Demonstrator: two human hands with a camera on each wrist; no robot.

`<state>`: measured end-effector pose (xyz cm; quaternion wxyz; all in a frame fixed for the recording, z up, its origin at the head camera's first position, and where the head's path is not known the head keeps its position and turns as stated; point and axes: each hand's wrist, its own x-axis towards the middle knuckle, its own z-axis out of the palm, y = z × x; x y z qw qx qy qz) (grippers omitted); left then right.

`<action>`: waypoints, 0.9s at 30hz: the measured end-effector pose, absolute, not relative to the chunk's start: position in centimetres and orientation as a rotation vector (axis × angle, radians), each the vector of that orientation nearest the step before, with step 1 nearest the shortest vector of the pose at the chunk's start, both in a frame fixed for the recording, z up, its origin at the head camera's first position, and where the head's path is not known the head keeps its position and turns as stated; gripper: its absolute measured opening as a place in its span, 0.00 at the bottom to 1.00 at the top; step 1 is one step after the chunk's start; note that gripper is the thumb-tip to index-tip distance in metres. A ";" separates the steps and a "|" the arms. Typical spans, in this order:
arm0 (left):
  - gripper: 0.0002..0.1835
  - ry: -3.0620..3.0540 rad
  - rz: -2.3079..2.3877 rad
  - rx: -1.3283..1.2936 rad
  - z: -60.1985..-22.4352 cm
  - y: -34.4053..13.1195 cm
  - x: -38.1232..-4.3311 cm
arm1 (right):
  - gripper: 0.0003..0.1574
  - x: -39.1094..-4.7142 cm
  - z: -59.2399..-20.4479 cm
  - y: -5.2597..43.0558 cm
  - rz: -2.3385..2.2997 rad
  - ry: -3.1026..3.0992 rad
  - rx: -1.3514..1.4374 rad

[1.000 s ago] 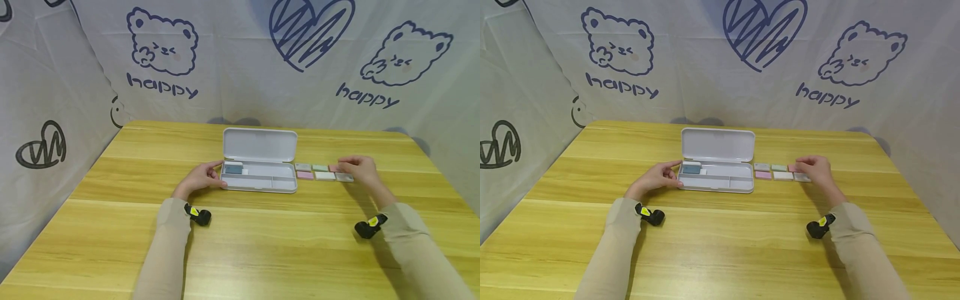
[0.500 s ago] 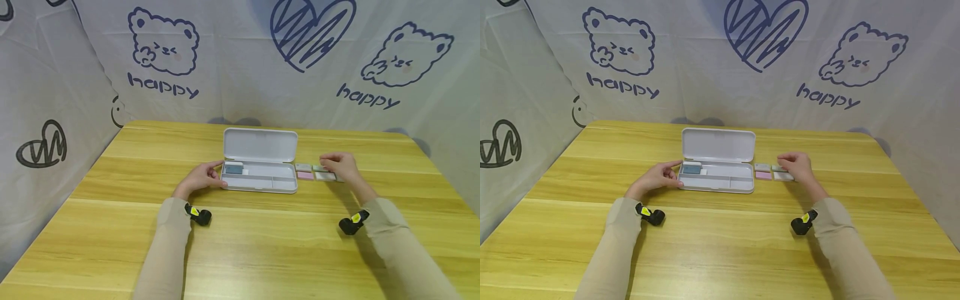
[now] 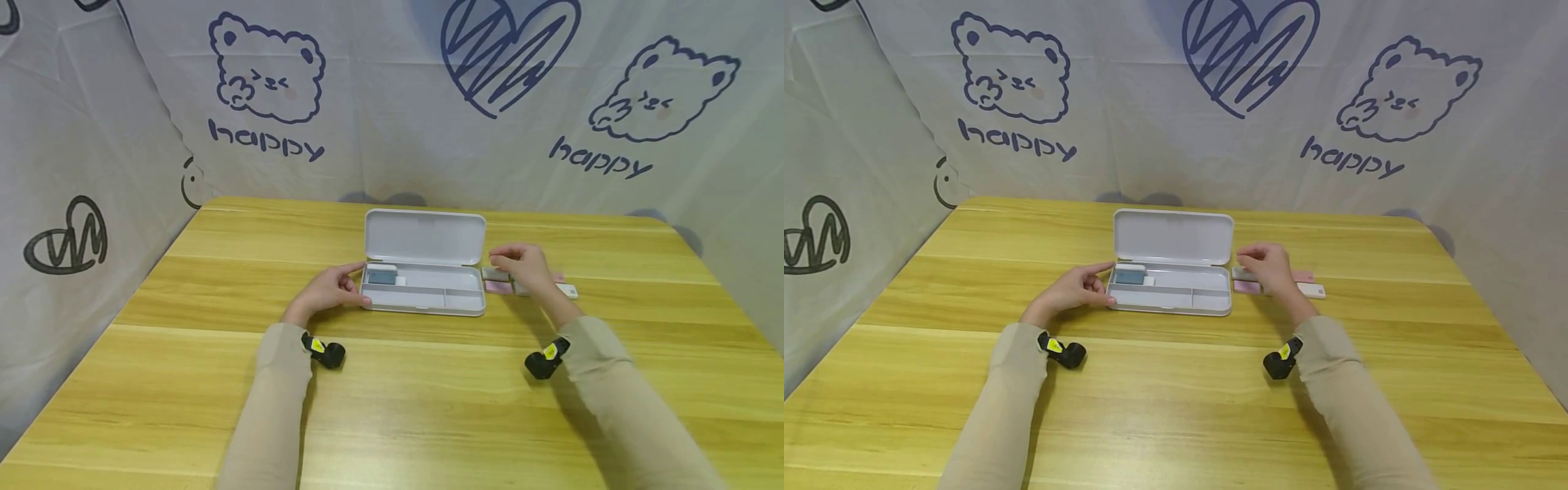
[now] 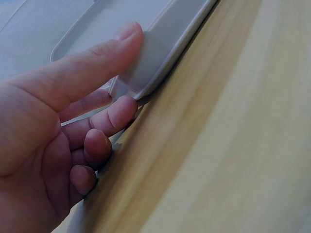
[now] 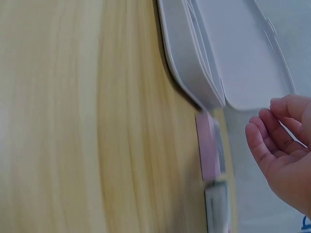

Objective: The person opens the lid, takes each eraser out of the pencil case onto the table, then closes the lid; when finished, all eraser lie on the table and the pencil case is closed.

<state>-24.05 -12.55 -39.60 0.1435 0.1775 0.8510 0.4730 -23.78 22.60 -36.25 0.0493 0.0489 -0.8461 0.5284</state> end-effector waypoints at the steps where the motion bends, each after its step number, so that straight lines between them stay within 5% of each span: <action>1: 0.43 2.452 1.365 0.512 -39.6 -12.5 -24.1 | 0.16 -23.9 -36.3 22.2 1.614 -2.577 0.155; 27: 0.43 2.451 1.366 0.504 -39.4 -12.5 -24.0 | 0.12 -24.5 -36.9 12.8 1.600 -2.631 0.318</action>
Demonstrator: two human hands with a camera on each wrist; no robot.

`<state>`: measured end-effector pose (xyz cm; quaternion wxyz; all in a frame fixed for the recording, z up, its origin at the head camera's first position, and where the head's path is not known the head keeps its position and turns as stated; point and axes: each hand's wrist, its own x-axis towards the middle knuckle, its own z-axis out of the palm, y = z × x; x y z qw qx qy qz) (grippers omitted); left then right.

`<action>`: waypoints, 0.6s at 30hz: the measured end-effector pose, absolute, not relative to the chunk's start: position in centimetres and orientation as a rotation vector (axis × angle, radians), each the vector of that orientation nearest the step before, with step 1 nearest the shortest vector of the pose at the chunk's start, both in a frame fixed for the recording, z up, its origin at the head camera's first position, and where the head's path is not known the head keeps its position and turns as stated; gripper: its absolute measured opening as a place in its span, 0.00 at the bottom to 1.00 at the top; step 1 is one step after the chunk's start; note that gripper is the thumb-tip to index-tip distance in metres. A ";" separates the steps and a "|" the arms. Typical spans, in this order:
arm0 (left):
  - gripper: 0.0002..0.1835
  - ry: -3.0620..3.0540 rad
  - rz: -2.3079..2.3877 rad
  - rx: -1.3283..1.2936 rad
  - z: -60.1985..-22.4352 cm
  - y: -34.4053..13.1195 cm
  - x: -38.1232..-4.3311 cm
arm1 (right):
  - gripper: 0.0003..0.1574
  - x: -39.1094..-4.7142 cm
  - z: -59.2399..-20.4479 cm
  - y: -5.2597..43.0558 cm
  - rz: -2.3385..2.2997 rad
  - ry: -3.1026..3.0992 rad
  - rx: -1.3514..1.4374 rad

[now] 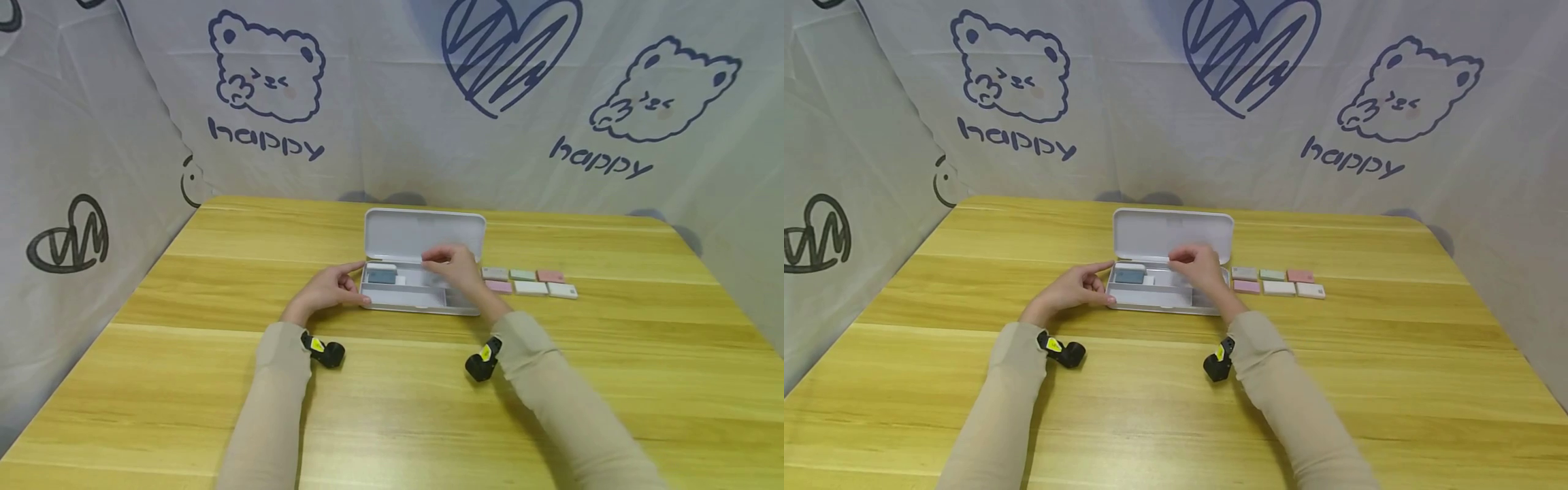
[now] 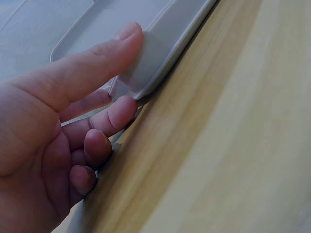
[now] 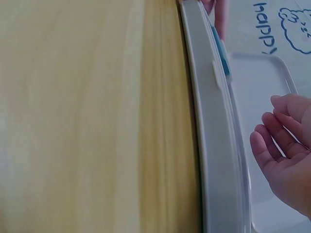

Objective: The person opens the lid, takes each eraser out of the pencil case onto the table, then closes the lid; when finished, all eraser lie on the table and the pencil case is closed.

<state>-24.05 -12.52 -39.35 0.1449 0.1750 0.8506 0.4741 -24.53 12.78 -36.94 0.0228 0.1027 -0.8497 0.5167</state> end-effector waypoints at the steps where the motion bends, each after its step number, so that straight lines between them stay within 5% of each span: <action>1: 0.43 2.450 1.368 0.503 -39.4 -12.5 -24.1 | 0.12 -24.5 -37.0 12.5 1.599 -2.635 0.317; 18: 0.43 2.473 1.333 0.491 -39.3 -12.5 -24.1 | 0.16 -24.2 -38.3 9.1 1.617 -2.712 0.354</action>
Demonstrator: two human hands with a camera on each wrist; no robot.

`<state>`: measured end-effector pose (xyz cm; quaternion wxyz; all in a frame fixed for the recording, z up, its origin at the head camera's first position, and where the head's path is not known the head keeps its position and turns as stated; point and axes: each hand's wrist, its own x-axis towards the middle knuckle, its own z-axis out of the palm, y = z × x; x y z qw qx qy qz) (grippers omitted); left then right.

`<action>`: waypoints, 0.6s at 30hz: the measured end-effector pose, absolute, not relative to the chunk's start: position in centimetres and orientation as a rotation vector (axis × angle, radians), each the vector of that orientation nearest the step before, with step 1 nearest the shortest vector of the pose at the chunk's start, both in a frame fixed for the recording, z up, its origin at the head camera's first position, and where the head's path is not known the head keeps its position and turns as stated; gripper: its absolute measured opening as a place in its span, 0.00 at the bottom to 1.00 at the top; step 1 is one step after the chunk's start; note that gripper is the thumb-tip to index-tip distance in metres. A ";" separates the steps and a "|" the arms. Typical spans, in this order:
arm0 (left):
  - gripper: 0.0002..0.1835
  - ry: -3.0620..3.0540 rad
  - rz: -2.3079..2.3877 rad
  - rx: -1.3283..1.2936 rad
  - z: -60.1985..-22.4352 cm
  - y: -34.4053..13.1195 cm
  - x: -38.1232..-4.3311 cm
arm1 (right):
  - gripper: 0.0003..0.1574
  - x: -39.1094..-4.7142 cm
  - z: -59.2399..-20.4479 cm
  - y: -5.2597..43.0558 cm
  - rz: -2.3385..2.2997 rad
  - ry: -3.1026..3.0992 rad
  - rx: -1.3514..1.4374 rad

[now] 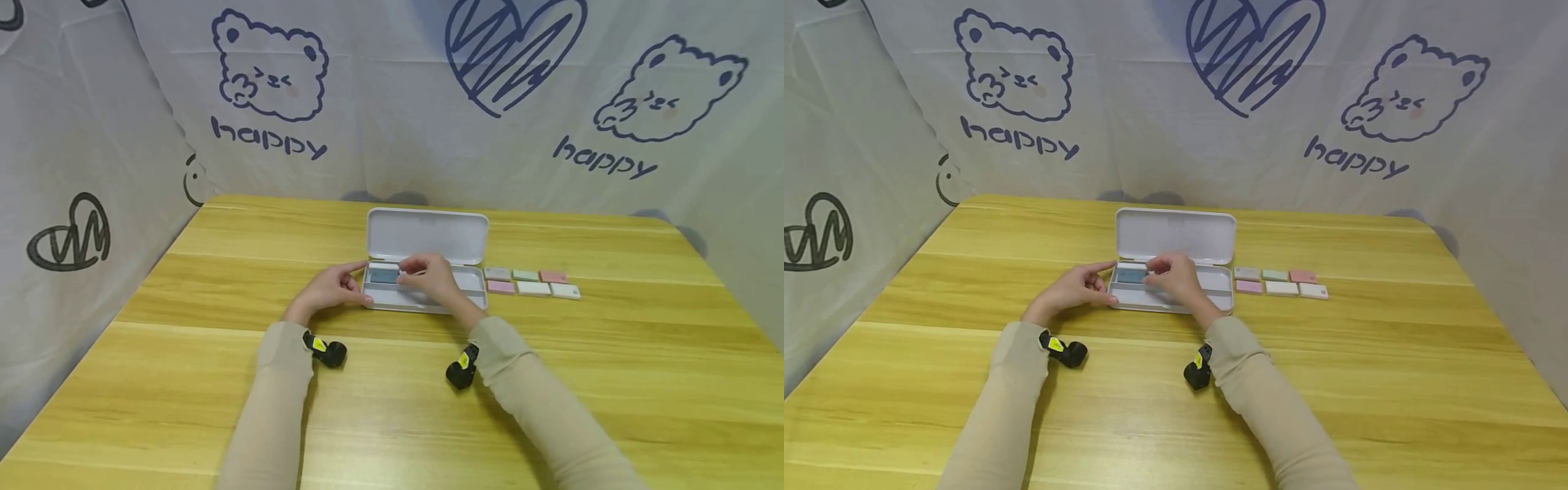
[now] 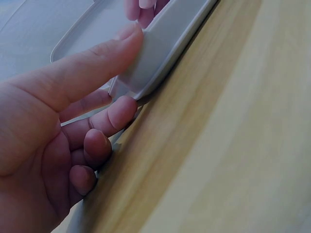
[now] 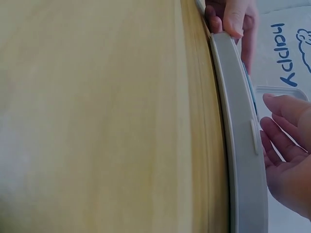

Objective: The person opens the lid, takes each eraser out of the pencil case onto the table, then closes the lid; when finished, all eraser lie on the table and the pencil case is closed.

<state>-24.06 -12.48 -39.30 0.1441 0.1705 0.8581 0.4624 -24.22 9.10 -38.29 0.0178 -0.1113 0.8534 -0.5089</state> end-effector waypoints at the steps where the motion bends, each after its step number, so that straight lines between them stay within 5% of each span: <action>1: 0.43 2.475 1.330 0.495 -39.3 -12.5 -24.1 | 0.16 -24.2 -38.3 9.1 -1.574 2.656 -0.346; 10: 0.40 2.442 1.339 0.501 -35.8 -11.8 -21.7 | 0.16 -24.2 -38.4 8.9 -1.572 2.660 -0.337; 18: 0.44 2.443 1.349 0.491 -39.2 -12.4 -24.0 | 0.14 -24.0 -38.4 8.7 -1.526 2.694 -0.337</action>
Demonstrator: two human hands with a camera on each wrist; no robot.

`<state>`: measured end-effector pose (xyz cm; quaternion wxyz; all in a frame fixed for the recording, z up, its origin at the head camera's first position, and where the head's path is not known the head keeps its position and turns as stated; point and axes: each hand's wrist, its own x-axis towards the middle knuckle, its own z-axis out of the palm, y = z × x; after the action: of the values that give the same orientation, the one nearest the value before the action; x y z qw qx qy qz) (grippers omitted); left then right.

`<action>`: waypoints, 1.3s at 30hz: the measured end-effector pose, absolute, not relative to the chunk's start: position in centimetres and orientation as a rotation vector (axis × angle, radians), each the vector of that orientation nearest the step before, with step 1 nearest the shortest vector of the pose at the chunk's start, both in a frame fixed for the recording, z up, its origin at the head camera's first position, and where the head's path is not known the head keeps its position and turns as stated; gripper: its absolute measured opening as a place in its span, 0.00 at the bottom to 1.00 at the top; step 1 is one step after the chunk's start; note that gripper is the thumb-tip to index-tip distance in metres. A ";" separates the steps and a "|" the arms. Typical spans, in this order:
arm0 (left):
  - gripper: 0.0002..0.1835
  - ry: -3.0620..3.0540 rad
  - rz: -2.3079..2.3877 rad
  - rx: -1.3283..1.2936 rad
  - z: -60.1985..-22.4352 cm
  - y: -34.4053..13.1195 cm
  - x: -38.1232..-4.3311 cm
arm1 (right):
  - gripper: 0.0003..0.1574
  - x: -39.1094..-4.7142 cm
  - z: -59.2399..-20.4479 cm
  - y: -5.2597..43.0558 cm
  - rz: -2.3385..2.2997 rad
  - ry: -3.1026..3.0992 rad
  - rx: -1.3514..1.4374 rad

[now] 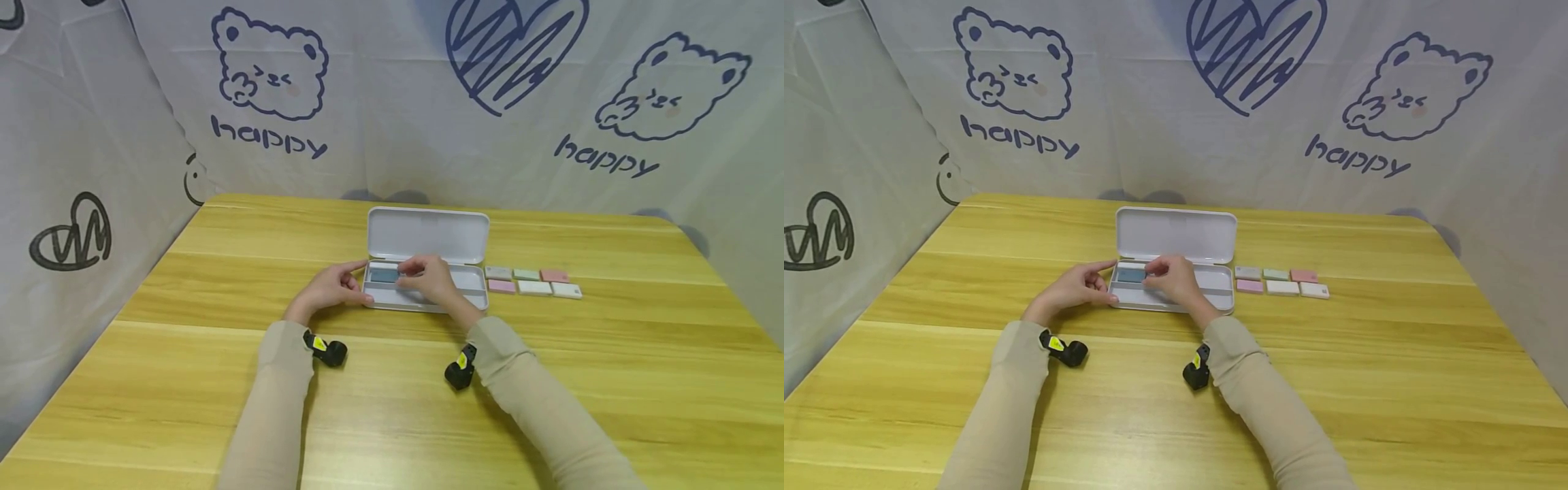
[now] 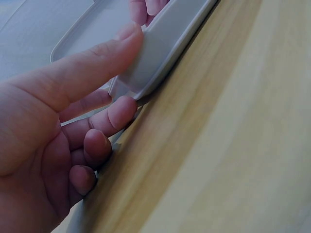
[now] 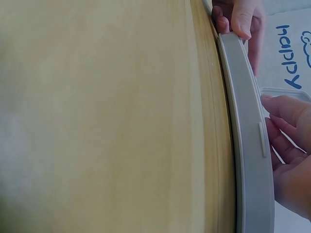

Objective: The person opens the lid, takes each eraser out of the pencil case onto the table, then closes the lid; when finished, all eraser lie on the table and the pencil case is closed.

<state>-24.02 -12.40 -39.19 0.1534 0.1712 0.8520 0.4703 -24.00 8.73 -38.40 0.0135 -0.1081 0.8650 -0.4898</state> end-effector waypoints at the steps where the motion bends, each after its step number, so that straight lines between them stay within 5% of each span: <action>1: 0.44 2.446 1.347 0.495 -39.2 -12.4 -24.1 | 0.14 -24.0 -38.4 8.7 -1.516 2.702 -0.343; 39: 0.43 2.435 1.367 0.515 -39.2 -12.6 -24.0 | 0.14 -24.1 -38.3 8.0 -1.474 2.777 -0.531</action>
<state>-23.97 -12.58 -39.22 0.1502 0.1793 0.8478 0.4759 -24.09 8.03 -38.26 -0.0234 -0.1666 0.8707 -0.4621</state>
